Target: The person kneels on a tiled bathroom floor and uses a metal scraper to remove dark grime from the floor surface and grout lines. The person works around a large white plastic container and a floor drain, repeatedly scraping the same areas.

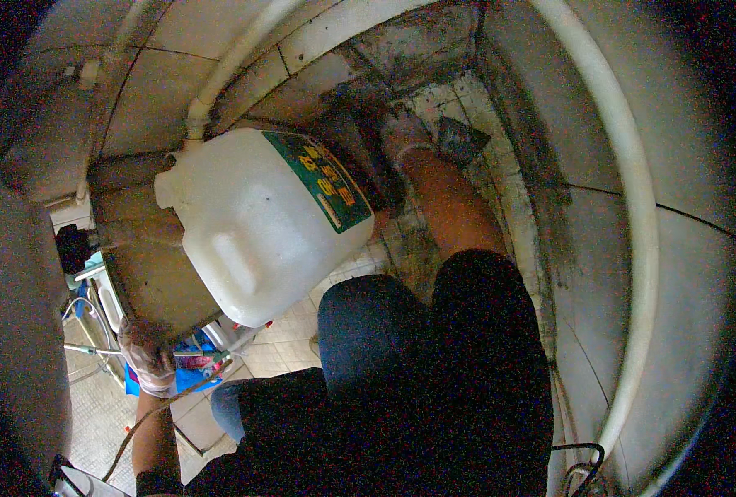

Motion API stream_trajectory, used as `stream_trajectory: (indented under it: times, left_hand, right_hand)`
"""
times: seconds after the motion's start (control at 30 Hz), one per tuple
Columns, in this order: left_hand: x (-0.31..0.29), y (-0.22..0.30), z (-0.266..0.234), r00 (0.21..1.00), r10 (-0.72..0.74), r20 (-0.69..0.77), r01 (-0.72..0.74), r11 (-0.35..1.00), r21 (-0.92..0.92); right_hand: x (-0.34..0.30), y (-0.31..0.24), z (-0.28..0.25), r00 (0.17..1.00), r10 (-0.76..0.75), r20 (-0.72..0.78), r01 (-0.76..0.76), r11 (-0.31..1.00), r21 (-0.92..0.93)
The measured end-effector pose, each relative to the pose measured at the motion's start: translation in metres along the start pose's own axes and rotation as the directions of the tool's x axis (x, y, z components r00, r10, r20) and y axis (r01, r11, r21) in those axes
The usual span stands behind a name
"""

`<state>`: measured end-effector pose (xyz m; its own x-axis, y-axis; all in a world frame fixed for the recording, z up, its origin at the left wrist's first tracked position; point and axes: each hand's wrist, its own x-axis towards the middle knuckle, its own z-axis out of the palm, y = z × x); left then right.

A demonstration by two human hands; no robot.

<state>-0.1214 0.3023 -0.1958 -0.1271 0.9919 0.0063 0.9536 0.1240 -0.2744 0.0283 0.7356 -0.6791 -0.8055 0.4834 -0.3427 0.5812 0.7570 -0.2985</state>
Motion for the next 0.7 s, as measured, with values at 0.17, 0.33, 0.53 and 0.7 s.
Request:
stream_trajectory:
  times: [0.17, 0.33, 0.53, 0.7]
  left_hand:
    - [0.001, -0.002, 0.007, 0.999, 0.012, -0.041, -0.01, 0.998, 0.055]
    - [-0.001, -0.008, -0.001, 1.0, -0.001, -0.007, 0.001, 1.0, 0.021]
    - [-0.017, -0.017, -0.011, 1.0, 0.017, 0.021, -0.018, 0.999, 0.033]
    - [-0.021, -0.019, -0.018, 0.997, 0.003, 0.075, -0.007, 0.999, 0.048]
  right_hand:
    - [0.003, -0.008, -0.016, 0.996, -0.018, 0.084, 0.025, 0.997, -0.077]
    - [-0.012, -0.009, 0.014, 0.981, -0.163, 0.102, 0.179, 0.969, -0.173]
    - [-0.089, -0.014, 0.009, 0.951, -0.032, 0.308, 0.049, 0.998, -0.049]
    - [-0.15, -0.006, 0.001, 0.833, 0.404, 0.379, -0.503, 0.837, 0.214]
